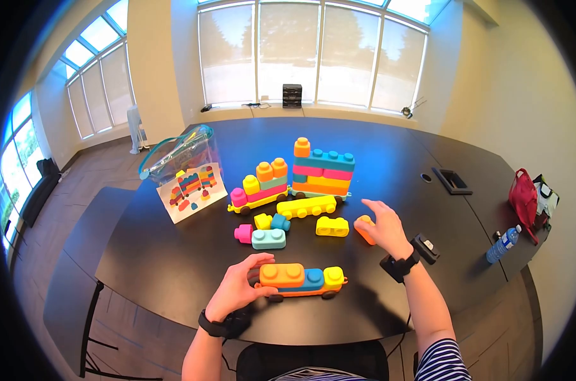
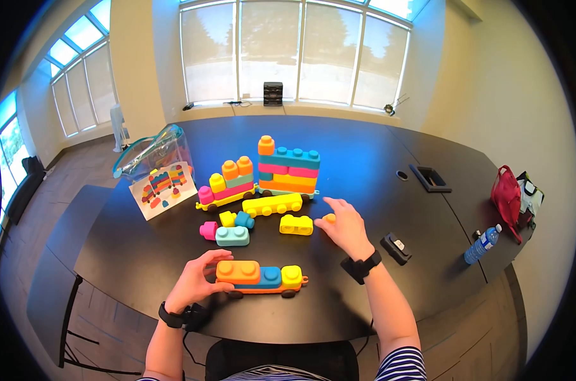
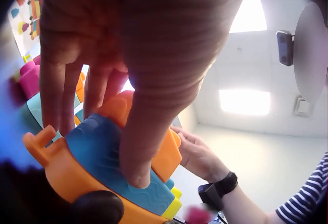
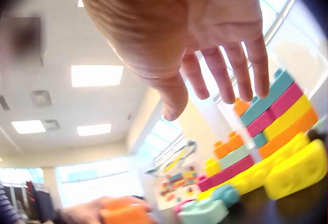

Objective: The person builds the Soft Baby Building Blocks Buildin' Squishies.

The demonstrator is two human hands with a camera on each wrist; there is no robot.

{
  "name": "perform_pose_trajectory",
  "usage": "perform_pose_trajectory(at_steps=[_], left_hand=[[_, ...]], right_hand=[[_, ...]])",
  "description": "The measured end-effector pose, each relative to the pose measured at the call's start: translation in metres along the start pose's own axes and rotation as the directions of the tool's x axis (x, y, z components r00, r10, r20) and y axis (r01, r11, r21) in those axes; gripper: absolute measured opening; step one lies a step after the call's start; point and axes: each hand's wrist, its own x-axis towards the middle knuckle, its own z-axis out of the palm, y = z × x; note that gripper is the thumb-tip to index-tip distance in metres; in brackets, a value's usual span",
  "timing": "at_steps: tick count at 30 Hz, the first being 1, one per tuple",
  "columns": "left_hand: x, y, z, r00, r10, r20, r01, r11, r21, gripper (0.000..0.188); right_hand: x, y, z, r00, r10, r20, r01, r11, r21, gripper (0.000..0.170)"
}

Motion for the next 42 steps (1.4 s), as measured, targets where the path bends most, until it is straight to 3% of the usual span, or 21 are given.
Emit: perform_pose_trajectory(at_steps=[4, 7, 10, 13, 15, 17, 20, 27, 42], left_hand=[[-0.001, 0.004, -0.002, 1.000, 0.014, -0.017, -0.014, 1.000, -0.020, 0.066], [-0.001, 0.004, -0.002, 1.000, -0.004, 0.015, 0.005, 0.998, -0.057, 0.062], [-0.001, 0.002, 0.000, 0.999, -0.045, 0.022, 0.047, 0.997, -0.065, 0.060], [0.000, 0.000, 0.001, 0.999, -0.043, 0.009, 0.044, 0.996, -0.079, 0.060], [0.000, -0.001, 0.002, 0.999, -0.052, 0.008, 0.053, 0.994, -0.092, 0.060], [0.000, -0.002, 0.003, 0.998, -0.057, 0.006, 0.057, 0.994, -0.093, 0.060], [0.001, -0.005, 0.004, 0.998, -0.061, -0.001, 0.061, 0.994, -0.088, 0.061], [0.000, -0.005, 0.003, 0.999, -0.048, -0.016, 0.046, 0.997, -0.069, 0.064], [0.000, -0.002, 0.001, 0.998, -0.052, -0.021, 0.051, 0.997, -0.058, 0.065]], right_hand=[[-0.013, 0.051, 0.028, 0.985, 0.149, 0.090, -0.134, 0.978, -0.157, 0.063], [-0.014, 0.074, 0.044, 0.986, 0.126, 0.107, -0.127, 0.992, 0.004, 0.061], [-0.017, 0.080, 0.045, 0.999, 0.032, 0.016, -0.032, 0.999, -0.005, 0.055], [-0.022, 0.032, 0.012, 1.000, 0.007, 0.021, -0.013, 0.958, 0.285, 0.051], [-0.032, -0.004, -0.009, 0.985, -0.133, 0.113, 0.063, 0.873, 0.483, 0.048], [-0.043, -0.030, -0.022, 0.932, -0.229, 0.279, 0.046, 0.842, 0.537, 0.046], [-0.057, -0.052, -0.016, 0.907, -0.350, 0.235, 0.161, 0.802, 0.575, 0.046], [-0.065, -0.056, -0.001, 0.881, -0.420, 0.216, 0.222, 0.772, 0.595, 0.045], [-0.069, -0.066, -0.002, 0.871, -0.394, 0.293, 0.209, 0.837, 0.506, 0.043]])
